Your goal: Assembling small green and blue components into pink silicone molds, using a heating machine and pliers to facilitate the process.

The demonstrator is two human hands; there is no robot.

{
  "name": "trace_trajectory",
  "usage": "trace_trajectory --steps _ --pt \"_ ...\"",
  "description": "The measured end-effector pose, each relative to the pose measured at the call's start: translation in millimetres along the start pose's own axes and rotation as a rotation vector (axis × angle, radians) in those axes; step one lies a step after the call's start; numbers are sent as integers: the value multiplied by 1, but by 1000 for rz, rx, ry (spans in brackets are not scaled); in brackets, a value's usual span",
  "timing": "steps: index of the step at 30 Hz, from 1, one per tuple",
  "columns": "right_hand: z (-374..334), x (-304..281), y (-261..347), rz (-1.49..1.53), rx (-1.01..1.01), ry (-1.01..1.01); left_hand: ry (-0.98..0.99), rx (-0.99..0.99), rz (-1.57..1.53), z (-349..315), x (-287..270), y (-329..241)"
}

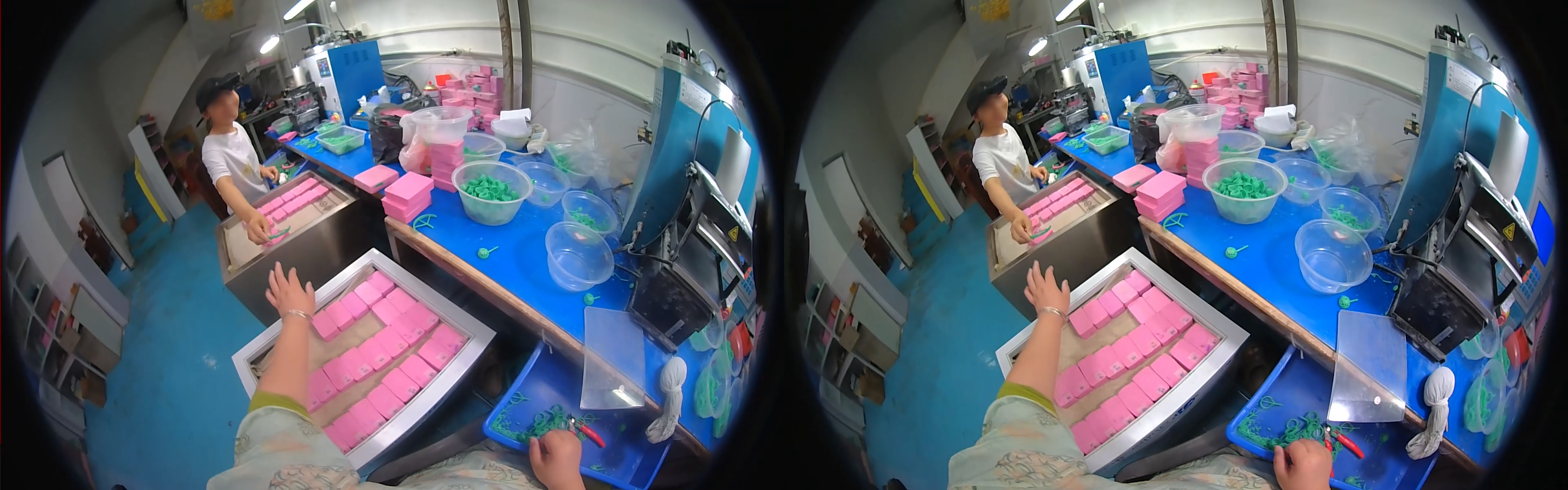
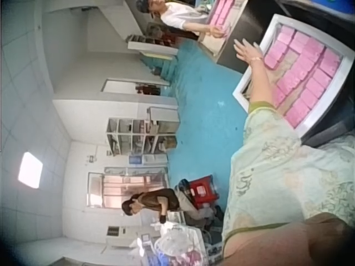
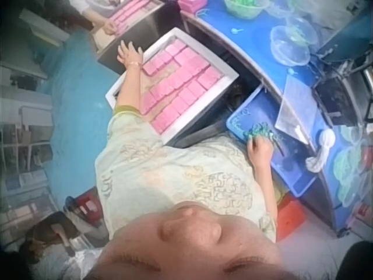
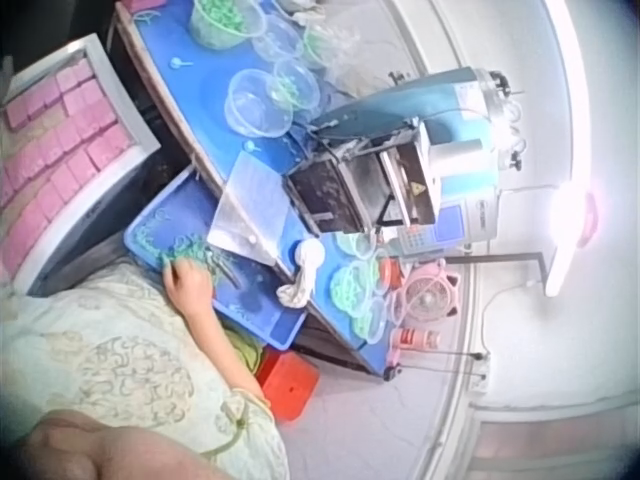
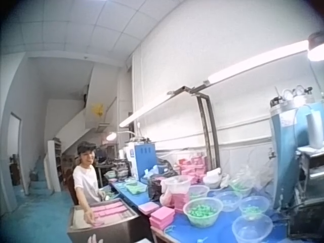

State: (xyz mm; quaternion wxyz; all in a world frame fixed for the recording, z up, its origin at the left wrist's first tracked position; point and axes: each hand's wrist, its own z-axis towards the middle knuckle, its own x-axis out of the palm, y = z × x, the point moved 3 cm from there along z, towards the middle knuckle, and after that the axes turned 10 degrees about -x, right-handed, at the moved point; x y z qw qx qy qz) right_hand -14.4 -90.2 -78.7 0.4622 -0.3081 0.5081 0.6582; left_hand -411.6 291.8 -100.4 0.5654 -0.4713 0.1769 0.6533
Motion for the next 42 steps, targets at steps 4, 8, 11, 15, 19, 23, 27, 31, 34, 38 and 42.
trace_trajectory --steps 4,8,11,15,19,23,27,31,34,38,42 --pt "2 1 1 -4 12 0 94 114 239 30 -23 -6" --pt "4 1 1 -22 18 -4 164 182 371 49 -28 -13" --pt "5 1 1 -20 25 -8 220 248 500 58 -19 -15" --pt "5 2 0 -26 29 -11 185 312 488 62 -5 -13" --pt "2 2 -1 -23 29 -35 66 386 238 55 -12 -21" --pt "2 8 -5 1 -4 -86 -63 608 -201 14 -49 -65" --pt "3 9 -8 37 -76 -158 103 758 -739 -76 -107 -123" --pt "0 1 -9 307 79 -124 692 884 -1025 -184 -163 -157" --pt "-8 -12 -4 860 300 -229 1017 1097 -1153 -240 -189 -180" --pt "-14 -43 6 834 74 -286 942 1292 -1229 -281 -207 -204" --pt "-18 -57 2 719 -22 -352 954 1322 -1194 -301 -215 -214"
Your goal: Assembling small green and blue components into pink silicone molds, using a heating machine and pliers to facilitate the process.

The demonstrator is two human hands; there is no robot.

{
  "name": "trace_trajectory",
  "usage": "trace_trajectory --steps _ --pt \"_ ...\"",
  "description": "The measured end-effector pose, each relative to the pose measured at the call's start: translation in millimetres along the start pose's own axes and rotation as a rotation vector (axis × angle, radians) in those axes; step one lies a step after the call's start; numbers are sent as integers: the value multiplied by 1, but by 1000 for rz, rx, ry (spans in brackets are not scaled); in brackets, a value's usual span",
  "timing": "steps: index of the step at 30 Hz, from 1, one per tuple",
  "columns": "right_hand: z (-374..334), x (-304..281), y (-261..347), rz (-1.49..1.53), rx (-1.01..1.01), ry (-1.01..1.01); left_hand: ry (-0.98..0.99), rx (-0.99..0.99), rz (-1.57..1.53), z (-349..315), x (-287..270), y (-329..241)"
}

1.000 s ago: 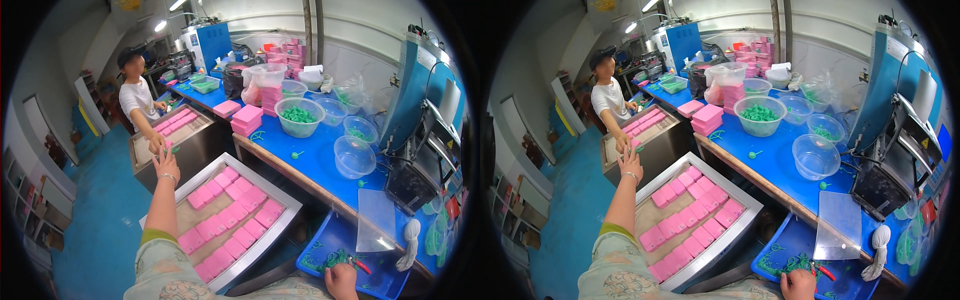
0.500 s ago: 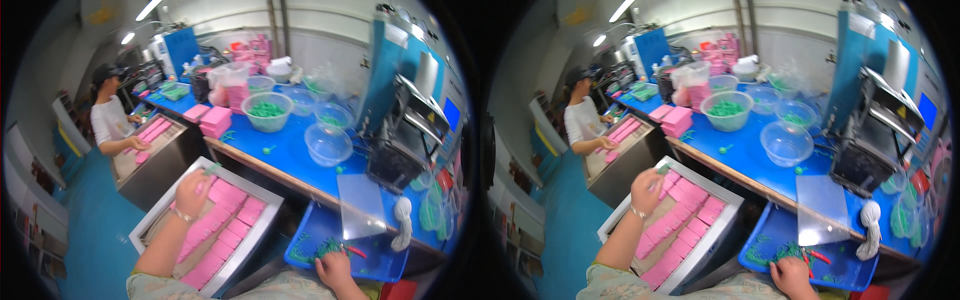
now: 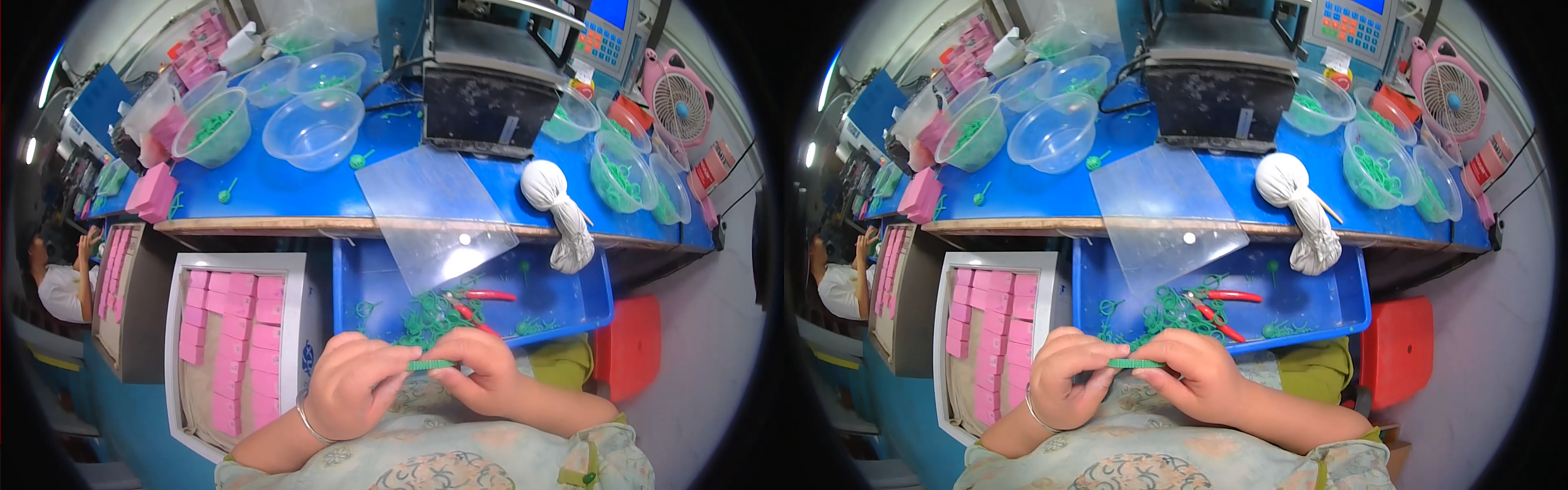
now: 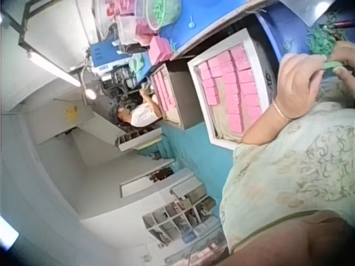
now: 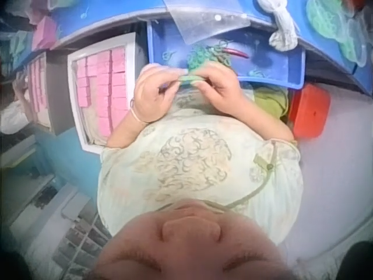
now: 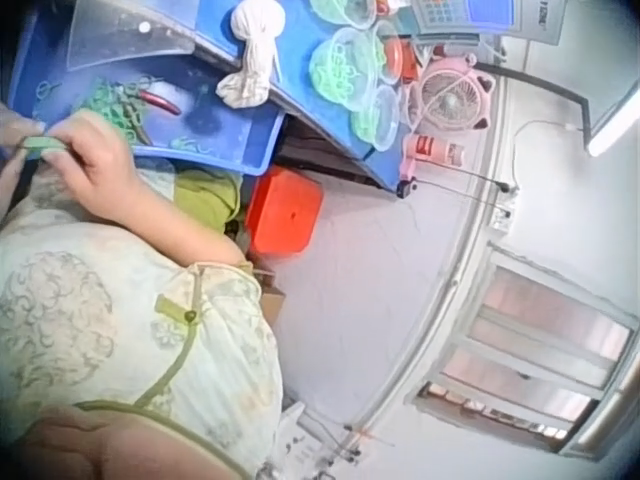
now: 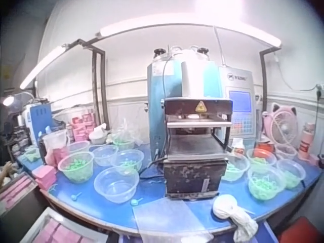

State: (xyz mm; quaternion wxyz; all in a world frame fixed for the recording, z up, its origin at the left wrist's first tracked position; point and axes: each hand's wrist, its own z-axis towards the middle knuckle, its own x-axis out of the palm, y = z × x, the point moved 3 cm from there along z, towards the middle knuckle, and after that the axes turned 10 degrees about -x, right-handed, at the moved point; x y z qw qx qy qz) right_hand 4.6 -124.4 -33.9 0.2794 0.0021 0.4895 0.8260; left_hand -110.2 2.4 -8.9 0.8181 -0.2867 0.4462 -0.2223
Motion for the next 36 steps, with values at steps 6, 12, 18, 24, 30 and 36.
trace_trajectory --steps 6,12,18,24,30,36 --pt "-11 -9 -2 13 -122 -51 39 -169 -214 1 8 1" --pt "-18 -10 0 31 -126 -55 31 -120 -272 -4 10 -3" --pt "-19 -6 4 54 -34 -132 53 -141 -268 -8 7 -4" --pt "-16 -5 1 -43 -157 -104 45 -147 -280 -9 8 -1" --pt "-17 -5 -3 -30 -136 -91 41 -169 -331 -8 10 1" --pt "-17 -4 -5 -9 -120 -90 44 -198 -363 -8 11 3"
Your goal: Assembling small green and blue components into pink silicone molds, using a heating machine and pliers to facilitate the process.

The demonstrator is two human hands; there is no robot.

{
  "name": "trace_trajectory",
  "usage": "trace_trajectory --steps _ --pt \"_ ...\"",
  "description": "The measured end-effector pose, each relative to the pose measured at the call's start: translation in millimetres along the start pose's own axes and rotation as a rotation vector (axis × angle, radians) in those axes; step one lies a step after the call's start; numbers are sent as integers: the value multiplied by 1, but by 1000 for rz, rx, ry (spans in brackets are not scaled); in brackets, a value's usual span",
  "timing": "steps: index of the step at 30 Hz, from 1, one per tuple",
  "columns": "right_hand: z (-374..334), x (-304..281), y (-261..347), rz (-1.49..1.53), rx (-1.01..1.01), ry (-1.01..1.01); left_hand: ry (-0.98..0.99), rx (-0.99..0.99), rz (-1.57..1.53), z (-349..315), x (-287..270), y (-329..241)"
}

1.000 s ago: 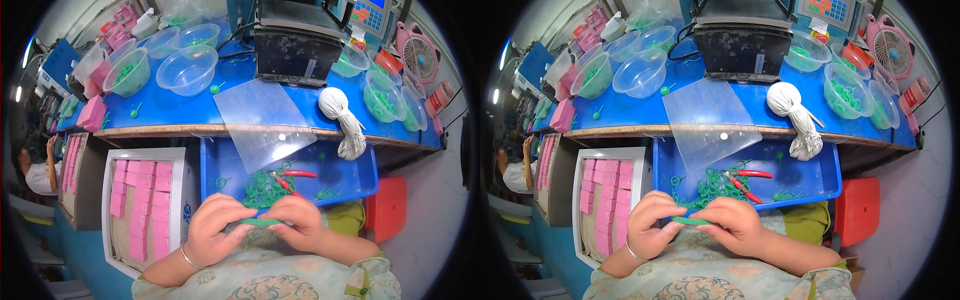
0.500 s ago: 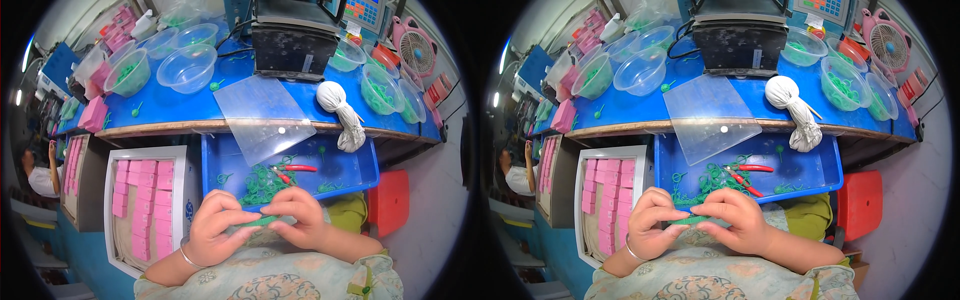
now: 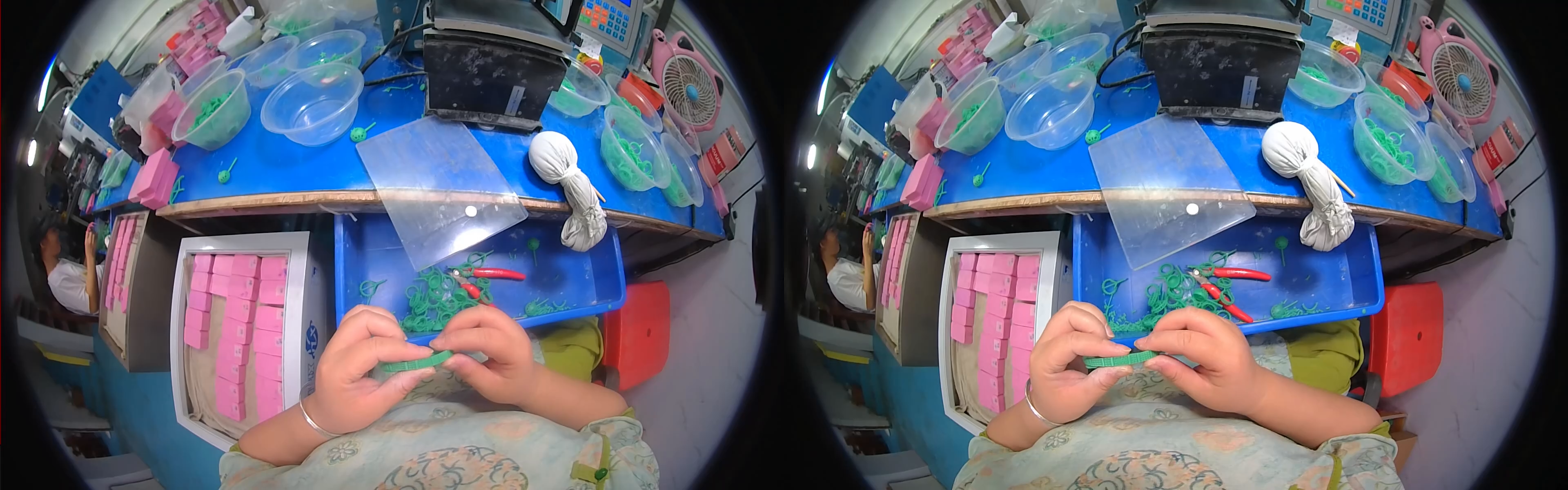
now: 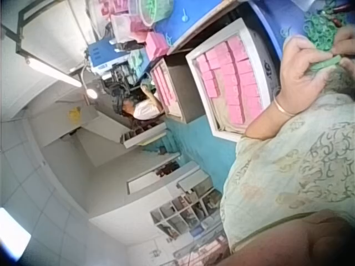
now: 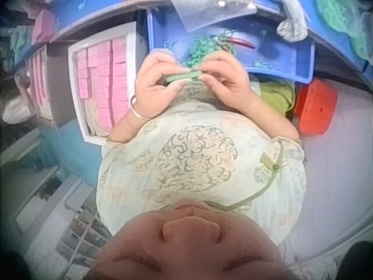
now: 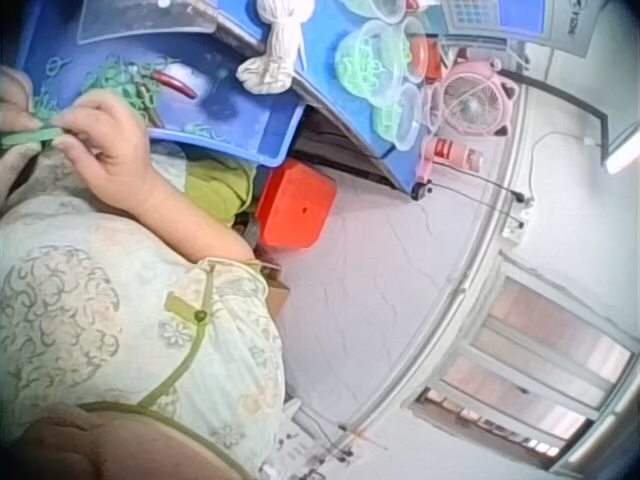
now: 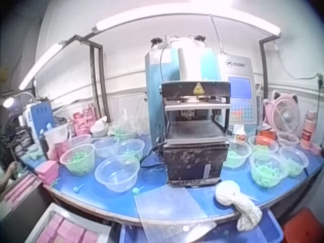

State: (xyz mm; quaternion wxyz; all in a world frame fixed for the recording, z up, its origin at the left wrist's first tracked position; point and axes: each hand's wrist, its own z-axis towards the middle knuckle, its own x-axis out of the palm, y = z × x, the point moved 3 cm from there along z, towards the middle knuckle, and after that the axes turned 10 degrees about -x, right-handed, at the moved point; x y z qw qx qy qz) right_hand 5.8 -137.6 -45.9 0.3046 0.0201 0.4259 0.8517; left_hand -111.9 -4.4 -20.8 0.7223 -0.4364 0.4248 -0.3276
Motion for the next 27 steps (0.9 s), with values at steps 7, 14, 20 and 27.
trace_trajectory --steps 7,14,20,27 --pt "-1 3 1 7 24 12 -7 5 -20 -1 -1 0" --pt "0 2 -1 -9 39 10 -9 1 -32 -1 -2 1" --pt "0 2 -2 -19 53 19 -16 4 -35 0 -2 1" --pt "-2 6 -6 29 121 44 18 16 -36 0 -2 1"
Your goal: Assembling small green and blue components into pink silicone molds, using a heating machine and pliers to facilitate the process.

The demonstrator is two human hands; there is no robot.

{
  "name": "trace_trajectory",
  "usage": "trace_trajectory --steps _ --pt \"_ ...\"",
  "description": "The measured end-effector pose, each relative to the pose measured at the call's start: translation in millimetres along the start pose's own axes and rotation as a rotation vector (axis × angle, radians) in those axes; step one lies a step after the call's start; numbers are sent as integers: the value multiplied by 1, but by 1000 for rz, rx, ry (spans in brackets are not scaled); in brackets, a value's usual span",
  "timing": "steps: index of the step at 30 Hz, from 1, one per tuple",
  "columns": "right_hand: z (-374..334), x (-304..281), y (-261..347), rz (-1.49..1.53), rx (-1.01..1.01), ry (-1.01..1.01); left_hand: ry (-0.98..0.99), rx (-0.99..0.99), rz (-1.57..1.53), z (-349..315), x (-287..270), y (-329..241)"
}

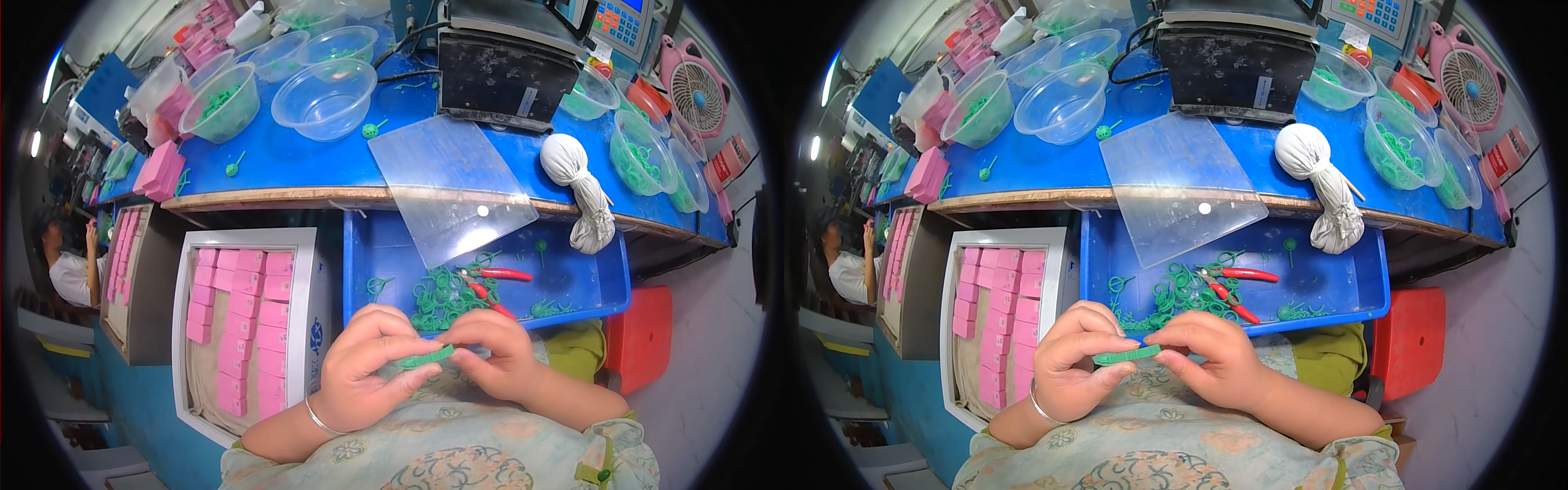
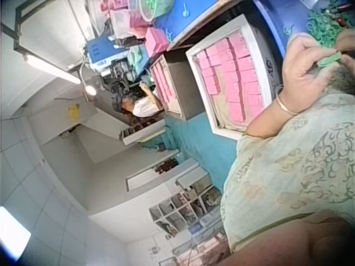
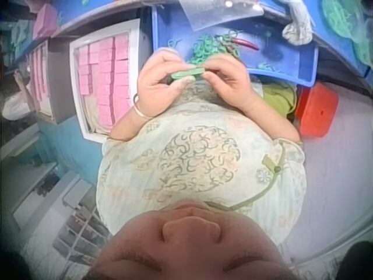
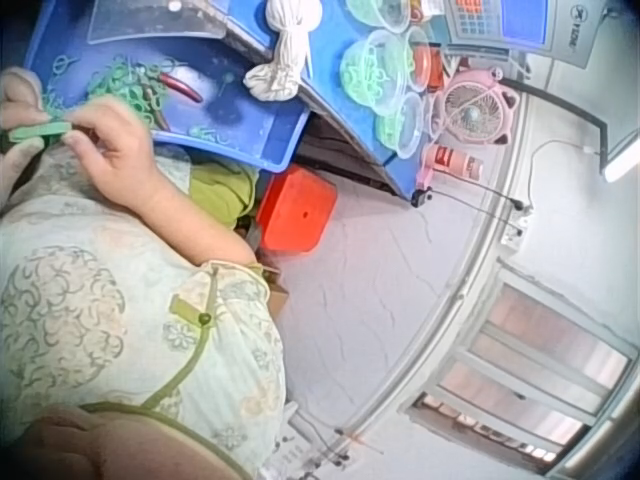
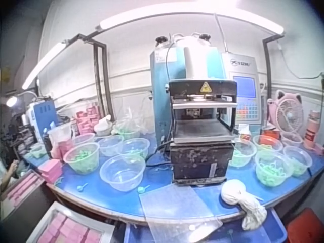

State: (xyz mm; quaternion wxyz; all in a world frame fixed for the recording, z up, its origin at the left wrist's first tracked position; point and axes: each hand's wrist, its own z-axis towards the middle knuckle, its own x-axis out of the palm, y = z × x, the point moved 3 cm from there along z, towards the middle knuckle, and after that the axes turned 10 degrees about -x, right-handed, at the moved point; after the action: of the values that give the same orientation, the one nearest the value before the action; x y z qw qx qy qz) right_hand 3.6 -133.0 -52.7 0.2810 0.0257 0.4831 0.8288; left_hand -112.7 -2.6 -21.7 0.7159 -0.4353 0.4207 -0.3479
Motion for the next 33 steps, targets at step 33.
trace_trajectory --steps 33 --pt "-17 11 -8 774 624 -3 8 -109 -69 0 0 7"
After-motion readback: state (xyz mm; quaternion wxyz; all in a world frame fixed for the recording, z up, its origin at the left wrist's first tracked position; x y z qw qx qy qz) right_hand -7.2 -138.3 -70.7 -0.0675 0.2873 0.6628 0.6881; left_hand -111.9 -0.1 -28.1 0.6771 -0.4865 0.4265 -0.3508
